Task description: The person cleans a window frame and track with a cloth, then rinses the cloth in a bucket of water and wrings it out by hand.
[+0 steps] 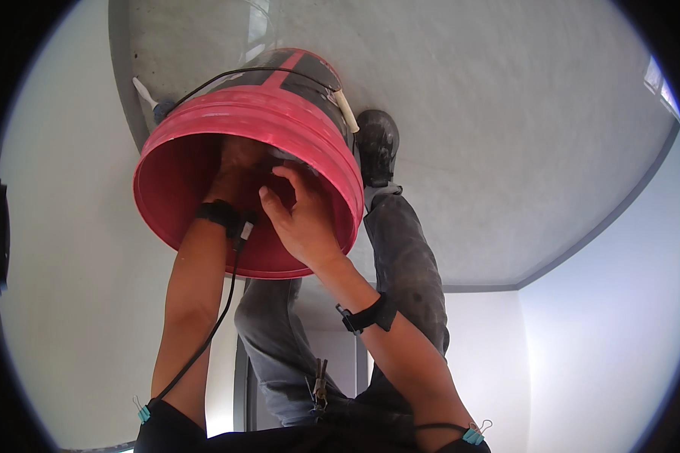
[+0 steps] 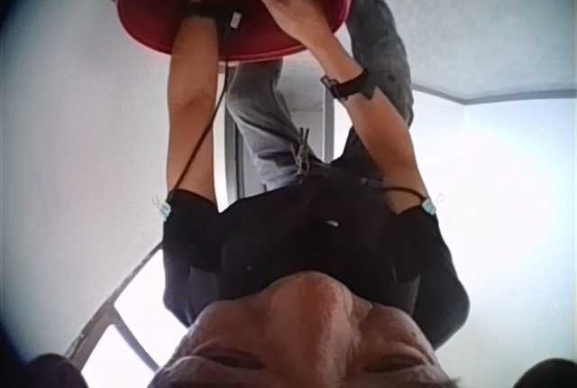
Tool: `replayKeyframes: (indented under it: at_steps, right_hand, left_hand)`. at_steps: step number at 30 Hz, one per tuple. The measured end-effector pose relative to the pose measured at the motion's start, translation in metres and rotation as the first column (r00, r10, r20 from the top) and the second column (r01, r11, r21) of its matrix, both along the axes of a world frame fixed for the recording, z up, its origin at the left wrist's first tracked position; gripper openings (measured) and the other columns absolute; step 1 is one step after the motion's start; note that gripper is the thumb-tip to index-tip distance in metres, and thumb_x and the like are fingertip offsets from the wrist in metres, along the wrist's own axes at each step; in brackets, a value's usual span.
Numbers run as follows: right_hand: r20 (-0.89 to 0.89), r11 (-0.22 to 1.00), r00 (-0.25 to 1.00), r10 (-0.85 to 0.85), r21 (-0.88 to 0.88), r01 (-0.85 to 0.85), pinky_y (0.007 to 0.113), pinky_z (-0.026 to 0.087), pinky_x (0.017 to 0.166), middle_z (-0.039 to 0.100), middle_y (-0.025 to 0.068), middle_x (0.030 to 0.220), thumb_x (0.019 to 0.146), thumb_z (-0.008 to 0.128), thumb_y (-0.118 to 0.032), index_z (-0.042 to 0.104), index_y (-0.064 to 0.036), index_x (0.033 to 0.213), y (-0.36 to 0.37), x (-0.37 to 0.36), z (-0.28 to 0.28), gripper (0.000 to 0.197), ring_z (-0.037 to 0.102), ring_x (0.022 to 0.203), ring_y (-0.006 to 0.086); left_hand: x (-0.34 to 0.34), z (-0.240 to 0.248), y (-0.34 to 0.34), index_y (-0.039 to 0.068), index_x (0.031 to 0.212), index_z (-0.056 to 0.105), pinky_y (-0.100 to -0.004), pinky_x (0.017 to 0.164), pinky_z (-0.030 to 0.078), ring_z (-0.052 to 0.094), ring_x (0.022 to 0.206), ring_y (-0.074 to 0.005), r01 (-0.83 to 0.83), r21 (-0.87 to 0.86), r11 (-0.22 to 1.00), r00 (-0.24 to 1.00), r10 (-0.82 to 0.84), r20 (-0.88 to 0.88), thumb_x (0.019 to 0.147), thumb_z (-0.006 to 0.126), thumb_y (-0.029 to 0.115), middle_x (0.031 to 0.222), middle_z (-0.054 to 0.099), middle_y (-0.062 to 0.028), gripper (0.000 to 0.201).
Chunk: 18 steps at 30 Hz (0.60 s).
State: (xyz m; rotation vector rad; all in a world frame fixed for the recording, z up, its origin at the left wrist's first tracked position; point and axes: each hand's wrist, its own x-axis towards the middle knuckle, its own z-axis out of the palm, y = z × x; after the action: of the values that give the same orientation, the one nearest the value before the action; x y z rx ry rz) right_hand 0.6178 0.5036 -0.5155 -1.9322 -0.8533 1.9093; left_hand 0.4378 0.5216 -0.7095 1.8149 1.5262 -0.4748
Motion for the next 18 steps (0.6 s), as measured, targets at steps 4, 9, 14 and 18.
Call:
replayKeyframes:
  at_steps: [4, 9, 14, 18]
  right_hand:
    - [-0.081, 0.977, 0.981, -0.176, -0.14, 0.163, 0.03, 0.043, 0.099, 0.064, 0.0094, 0.127, 0.097, 0.064, -0.036, 0.056, -0.0072, 0.131, -0.003, -0.011, 0.005, 0.045, 0.058, 0.117, 0.0229]
    - [-0.031, 0.824, 0.906, -0.421, -0.43, 0.369, 0.048, 0.03, 0.111, 0.032, 0.0081, 0.155, 0.098, 0.05, -0.059, 0.032, -0.0143, 0.152, 0.002, 0.01, -0.003, 0.073, 0.03, 0.144, 0.0245]
    - [-0.157, 0.562, 0.67, -0.725, -0.698, 0.444, 0.057, 0.026, 0.115, 0.025, 0.0101, 0.16, 0.09, 0.04, -0.079, 0.022, -0.0118, 0.156, -0.003, 0.01, -0.004, 0.096, 0.027, 0.146, 0.03]
    - [-0.297, 0.572, 0.575, -0.763, -0.725, 0.384, 0.043, 0.05, 0.1, 0.059, 0.0129, 0.131, 0.092, 0.034, -0.078, 0.044, -0.0068, 0.145, 0.006, 0.006, 0.006, 0.09, 0.06, 0.116, 0.0283]
  left_hand:
    - [-0.018, -0.002, -0.008, 0.009, 0.129, 0.062, -0.0467, 0.093, 0.052, 0.063, 0.113, -0.0377, -0.373, 0.036, 0.927, 0.898, 0.351, 0.264, 0.092, 0.055, 0.047, 0.12, 0.066, -0.0205, 0.053]
    - [0.075, 0.063, -0.009, 0.01, 0.103, 0.074, -0.0463, 0.088, 0.052, 0.066, 0.095, -0.0375, -0.325, -0.248, 0.913, 0.927, 0.359, 0.107, 0.083, 0.066, 0.04, 0.103, 0.07, -0.0188, 0.037]
    - [0.045, 0.201, -0.019, 0.006, 0.103, 0.072, -0.0419, 0.093, 0.047, 0.06, 0.106, -0.0351, -0.645, -0.1, 0.758, 0.56, 0.558, 0.612, 0.067, 0.072, 0.01, 0.107, 0.067, -0.0149, 0.036]
    - [0.034, 0.311, -0.041, 0.001, 0.106, 0.069, -0.0458, 0.1, 0.044, 0.055, 0.117, -0.0403, -0.515, -0.153, 0.843, 0.588, 0.478, 0.653, 0.064, 0.074, 0.011, 0.122, 0.061, -0.0181, 0.043]
